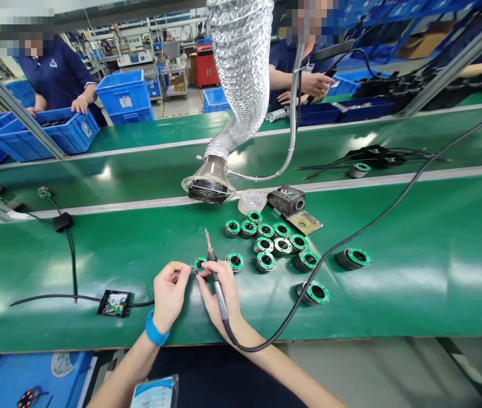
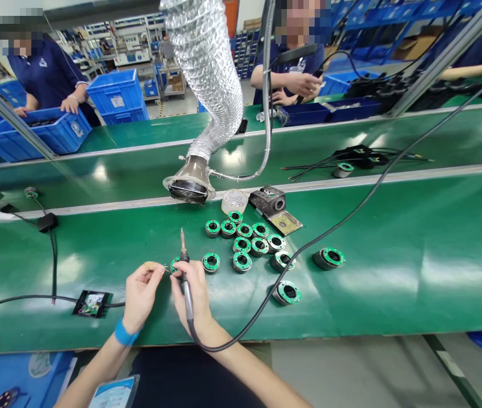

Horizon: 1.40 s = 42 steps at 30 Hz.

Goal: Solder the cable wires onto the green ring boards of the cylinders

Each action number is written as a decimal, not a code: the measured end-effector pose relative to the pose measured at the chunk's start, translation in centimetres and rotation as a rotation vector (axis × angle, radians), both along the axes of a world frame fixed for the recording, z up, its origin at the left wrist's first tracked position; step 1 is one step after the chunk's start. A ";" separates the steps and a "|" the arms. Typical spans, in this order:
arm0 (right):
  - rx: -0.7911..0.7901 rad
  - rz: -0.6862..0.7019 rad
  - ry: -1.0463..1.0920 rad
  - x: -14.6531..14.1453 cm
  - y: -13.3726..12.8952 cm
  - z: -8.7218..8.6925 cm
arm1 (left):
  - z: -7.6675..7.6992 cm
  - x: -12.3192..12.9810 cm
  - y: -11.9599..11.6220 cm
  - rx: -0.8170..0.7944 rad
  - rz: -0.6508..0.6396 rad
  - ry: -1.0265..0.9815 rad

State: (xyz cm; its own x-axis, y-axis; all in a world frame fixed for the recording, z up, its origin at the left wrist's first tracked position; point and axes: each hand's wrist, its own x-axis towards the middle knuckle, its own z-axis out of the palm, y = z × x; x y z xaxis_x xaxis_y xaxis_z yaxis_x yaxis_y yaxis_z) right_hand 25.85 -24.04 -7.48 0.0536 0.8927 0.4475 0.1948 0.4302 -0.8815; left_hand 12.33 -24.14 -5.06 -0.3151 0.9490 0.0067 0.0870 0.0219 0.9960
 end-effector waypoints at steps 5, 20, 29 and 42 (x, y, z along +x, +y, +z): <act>0.061 -0.048 -0.416 0.4 1.0 -0.3 | -0.2 -2.4 0.9 0.004 -0.031 0.113; -0.048 0.375 -0.152 2.1 2.5 -0.5 | 0.4 -2.3 0.5 0.073 -0.401 0.352; -0.008 0.334 -0.074 4.6 1.7 0.1 | 0.4 -1.5 -0.1 0.139 -0.360 0.511; -0.072 -0.033 0.153 6.5 -3.6 -2.2 | 0.0 0.9 -1.1 0.104 -0.212 0.543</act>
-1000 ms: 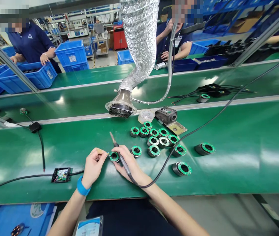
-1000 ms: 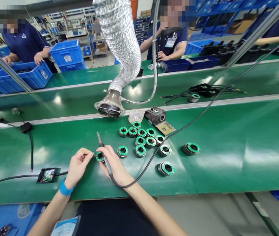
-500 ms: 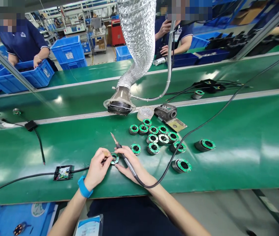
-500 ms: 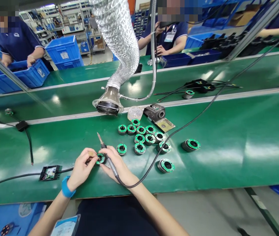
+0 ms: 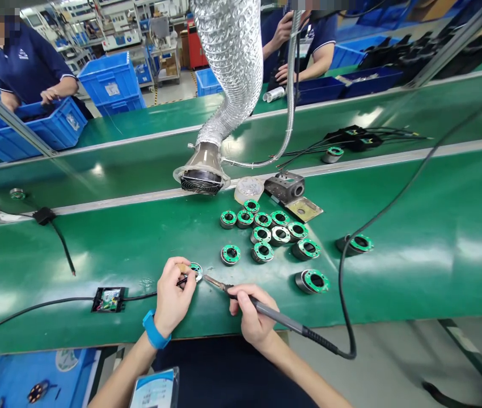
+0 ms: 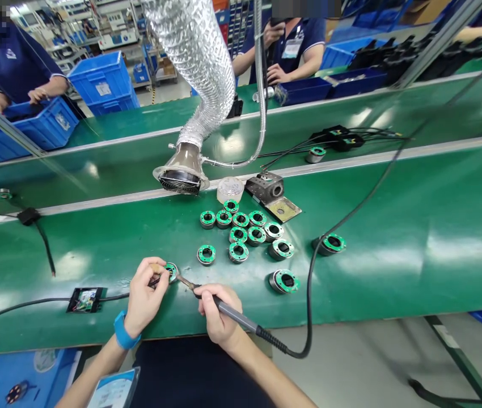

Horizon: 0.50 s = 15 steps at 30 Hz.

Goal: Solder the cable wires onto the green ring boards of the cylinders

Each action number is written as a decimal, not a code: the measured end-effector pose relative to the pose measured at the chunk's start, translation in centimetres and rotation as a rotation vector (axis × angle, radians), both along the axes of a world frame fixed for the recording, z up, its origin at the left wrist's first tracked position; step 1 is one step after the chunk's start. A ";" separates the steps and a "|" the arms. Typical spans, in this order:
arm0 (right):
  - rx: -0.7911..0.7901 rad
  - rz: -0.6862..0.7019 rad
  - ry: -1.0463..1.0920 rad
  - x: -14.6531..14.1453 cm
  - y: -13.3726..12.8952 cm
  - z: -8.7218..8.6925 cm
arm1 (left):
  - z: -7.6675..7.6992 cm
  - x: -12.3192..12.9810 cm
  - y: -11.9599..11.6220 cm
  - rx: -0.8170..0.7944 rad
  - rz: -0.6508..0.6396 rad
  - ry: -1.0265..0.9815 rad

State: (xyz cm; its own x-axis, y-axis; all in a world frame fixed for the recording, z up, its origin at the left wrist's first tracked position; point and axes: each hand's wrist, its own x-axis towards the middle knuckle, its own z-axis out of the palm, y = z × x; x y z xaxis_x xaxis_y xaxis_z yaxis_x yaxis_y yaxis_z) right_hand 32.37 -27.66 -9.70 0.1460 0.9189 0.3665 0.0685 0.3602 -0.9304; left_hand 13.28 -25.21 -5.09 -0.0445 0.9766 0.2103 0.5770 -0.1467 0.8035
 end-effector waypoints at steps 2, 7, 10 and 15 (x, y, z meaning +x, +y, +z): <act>-0.007 0.017 0.005 -0.1 0.2 0.3 | -0.1 0.1 0.0 -0.001 0.007 -0.012; -0.006 0.068 0.037 -0.3 0.5 0.9 | -0.2 0.2 0.1 0.003 0.020 -0.023; -0.010 0.084 0.061 -0.4 0.6 1.0 | -0.2 0.3 0.1 0.008 0.023 -0.017; -0.049 0.075 0.087 -0.6 0.7 1.2 | -0.1 0.3 0.1 0.008 0.017 -0.006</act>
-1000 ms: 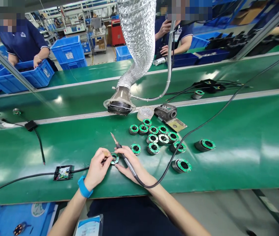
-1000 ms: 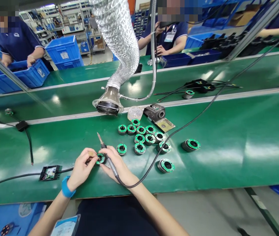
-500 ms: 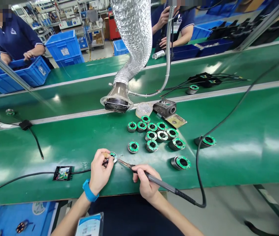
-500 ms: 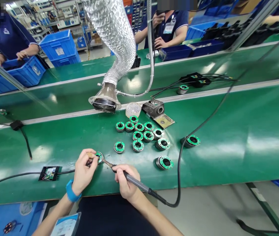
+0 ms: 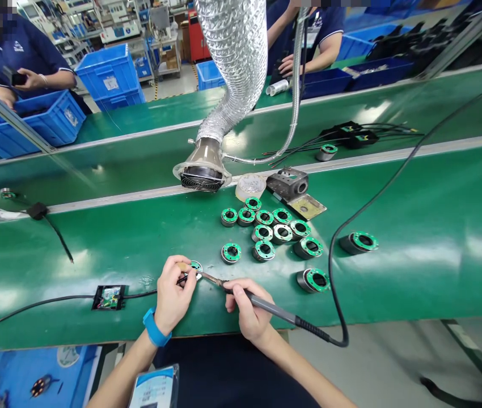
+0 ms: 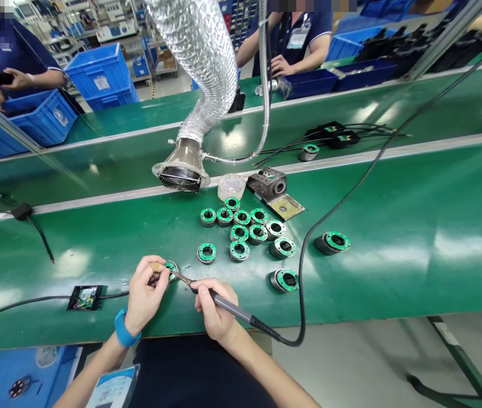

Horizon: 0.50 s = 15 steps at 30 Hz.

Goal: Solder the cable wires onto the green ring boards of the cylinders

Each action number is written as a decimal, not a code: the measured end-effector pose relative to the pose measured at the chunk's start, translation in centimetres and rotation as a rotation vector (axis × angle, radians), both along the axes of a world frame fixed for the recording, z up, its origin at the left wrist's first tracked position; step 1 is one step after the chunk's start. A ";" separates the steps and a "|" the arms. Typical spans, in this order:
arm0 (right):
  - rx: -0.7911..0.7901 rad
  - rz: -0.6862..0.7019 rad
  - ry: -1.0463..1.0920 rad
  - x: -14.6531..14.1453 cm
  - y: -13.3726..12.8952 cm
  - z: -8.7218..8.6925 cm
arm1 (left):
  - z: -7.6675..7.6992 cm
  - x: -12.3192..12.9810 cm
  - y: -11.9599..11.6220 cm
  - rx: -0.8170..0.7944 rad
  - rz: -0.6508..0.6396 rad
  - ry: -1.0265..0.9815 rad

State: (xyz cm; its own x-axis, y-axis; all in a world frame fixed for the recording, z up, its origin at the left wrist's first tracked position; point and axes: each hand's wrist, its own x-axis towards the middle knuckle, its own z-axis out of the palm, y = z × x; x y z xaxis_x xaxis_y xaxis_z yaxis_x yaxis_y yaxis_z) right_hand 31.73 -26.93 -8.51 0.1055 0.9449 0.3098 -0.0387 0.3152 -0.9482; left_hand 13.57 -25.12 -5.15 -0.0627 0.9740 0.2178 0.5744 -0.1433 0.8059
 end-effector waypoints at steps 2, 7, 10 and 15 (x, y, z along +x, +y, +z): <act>-0.015 0.003 0.003 0.0 0.0 0.1 | 0.0 0.0 0.0 0.001 -0.002 0.006; -0.029 0.005 0.020 0.0 0.0 0.3 | 0.0 0.0 0.0 0.012 -0.007 0.014; -0.037 0.010 0.032 0.0 0.1 0.4 | -0.1 0.0 0.0 0.012 -0.004 0.023; -0.057 -0.021 0.136 0.0 0.2 0.3 | -0.3 0.0 -0.1 0.008 0.007 0.018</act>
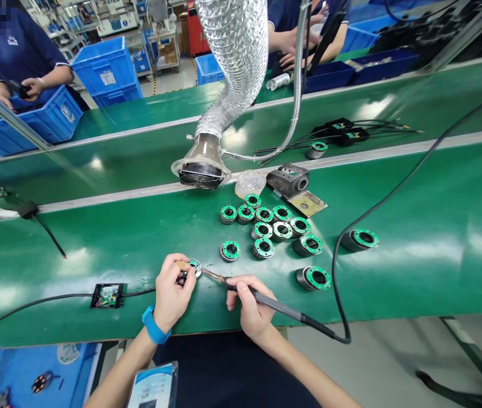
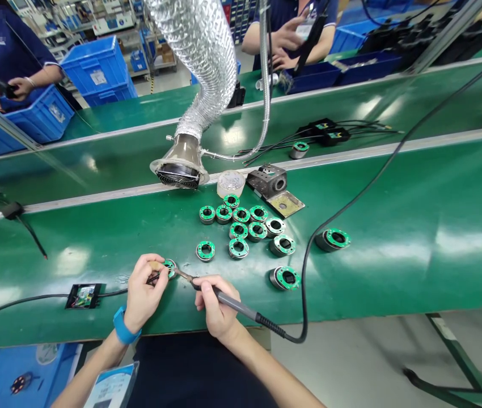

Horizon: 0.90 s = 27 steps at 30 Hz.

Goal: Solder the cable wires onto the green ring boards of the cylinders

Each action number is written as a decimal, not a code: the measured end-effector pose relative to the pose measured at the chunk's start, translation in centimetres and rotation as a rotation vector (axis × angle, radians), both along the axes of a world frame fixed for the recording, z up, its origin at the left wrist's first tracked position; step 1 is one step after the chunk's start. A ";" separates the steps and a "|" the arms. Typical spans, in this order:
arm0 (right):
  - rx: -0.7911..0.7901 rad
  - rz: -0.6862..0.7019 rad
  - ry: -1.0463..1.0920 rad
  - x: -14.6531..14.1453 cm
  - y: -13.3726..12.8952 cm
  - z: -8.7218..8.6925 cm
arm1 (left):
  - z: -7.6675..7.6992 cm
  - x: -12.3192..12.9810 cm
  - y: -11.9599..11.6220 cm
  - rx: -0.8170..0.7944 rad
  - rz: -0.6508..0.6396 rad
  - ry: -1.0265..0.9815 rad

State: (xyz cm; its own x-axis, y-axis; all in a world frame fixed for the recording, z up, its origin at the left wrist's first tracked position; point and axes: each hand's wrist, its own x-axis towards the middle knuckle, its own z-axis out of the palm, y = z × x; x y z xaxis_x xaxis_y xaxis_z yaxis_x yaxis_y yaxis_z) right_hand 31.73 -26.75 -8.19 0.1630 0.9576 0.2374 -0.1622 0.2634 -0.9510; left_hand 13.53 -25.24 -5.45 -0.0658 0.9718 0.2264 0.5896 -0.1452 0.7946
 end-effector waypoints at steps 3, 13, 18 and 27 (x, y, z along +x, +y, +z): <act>-0.028 -0.033 0.069 0.0 0.1 -0.1 | 0.1 0.0 0.0 -0.009 -0.002 0.003; -0.058 -0.036 0.053 0.0 0.3 -0.2 | 0.5 0.1 0.1 -0.015 0.001 0.028; -0.064 -0.014 0.073 0.0 0.4 0.2 | 0.7 0.0 0.2 -0.023 0.001 0.004; -0.108 0.061 0.090 -0.3 0.6 0.0 | 0.8 0.1 0.5 -0.012 -0.013 0.065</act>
